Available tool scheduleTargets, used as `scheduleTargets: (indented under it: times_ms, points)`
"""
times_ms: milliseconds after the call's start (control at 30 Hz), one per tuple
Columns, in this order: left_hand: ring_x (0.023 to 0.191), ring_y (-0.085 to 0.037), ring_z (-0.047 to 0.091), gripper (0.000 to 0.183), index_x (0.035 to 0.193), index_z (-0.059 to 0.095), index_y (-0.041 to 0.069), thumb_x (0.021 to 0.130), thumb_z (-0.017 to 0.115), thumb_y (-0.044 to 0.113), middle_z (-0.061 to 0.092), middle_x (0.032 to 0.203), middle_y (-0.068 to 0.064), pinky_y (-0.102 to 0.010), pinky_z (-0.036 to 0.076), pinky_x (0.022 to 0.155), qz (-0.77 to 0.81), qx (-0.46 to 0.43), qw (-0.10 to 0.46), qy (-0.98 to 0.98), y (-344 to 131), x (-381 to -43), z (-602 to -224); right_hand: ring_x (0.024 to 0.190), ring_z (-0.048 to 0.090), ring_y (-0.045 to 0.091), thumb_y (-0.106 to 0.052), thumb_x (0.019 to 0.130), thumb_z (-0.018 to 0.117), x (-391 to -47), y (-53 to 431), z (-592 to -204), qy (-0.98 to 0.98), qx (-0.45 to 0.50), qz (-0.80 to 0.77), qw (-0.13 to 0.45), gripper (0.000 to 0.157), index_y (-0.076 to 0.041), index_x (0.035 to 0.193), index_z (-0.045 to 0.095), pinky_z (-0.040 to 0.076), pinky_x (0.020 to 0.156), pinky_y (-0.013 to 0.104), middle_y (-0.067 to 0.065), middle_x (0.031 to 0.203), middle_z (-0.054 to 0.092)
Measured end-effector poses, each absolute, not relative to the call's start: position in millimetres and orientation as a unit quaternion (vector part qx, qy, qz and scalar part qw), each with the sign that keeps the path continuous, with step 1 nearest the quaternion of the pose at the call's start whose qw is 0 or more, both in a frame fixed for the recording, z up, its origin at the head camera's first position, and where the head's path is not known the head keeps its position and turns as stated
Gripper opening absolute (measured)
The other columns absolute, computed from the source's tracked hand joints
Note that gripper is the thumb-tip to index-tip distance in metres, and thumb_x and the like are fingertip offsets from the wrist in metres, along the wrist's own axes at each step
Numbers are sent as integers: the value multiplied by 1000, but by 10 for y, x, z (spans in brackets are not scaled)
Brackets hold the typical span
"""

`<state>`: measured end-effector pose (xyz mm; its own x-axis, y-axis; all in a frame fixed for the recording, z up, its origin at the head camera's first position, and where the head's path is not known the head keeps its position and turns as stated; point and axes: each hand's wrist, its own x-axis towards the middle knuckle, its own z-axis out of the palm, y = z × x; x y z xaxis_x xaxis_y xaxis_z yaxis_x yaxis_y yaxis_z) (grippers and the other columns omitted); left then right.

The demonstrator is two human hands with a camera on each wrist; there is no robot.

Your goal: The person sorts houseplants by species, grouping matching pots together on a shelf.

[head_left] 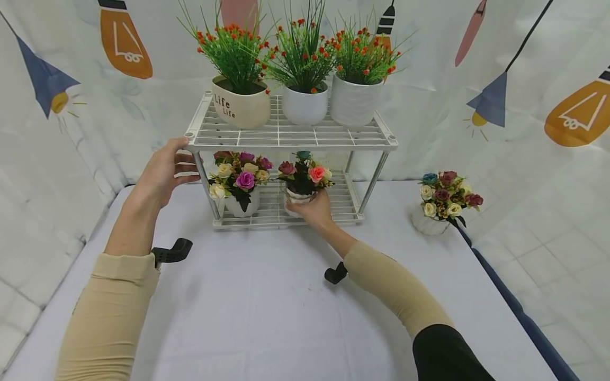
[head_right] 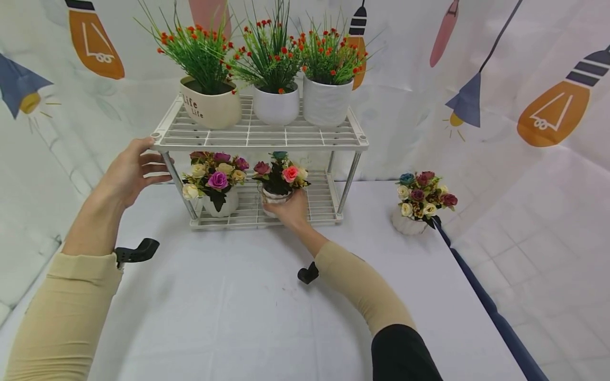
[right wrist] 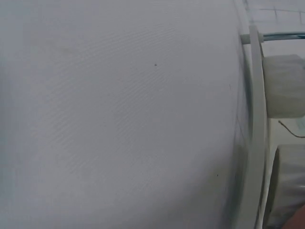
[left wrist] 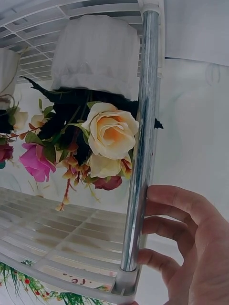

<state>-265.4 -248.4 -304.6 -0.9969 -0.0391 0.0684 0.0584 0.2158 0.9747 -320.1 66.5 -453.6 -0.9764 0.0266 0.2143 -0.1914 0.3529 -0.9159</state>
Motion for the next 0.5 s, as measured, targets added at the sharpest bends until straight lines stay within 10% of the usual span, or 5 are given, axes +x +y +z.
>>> scheduleTargets:
  times_ms: [500]
  points:
    - [104,-20,55,49,133,53,24,106,35,61,49,118,-10,-28,54,84,-629,-6,38,-777,-2479,-2647,-3046,128,56,26,-12,69,98,-3306,501,-4589,-835,83,536,92,96,-6,148,43,41,112,35,11,140,59]
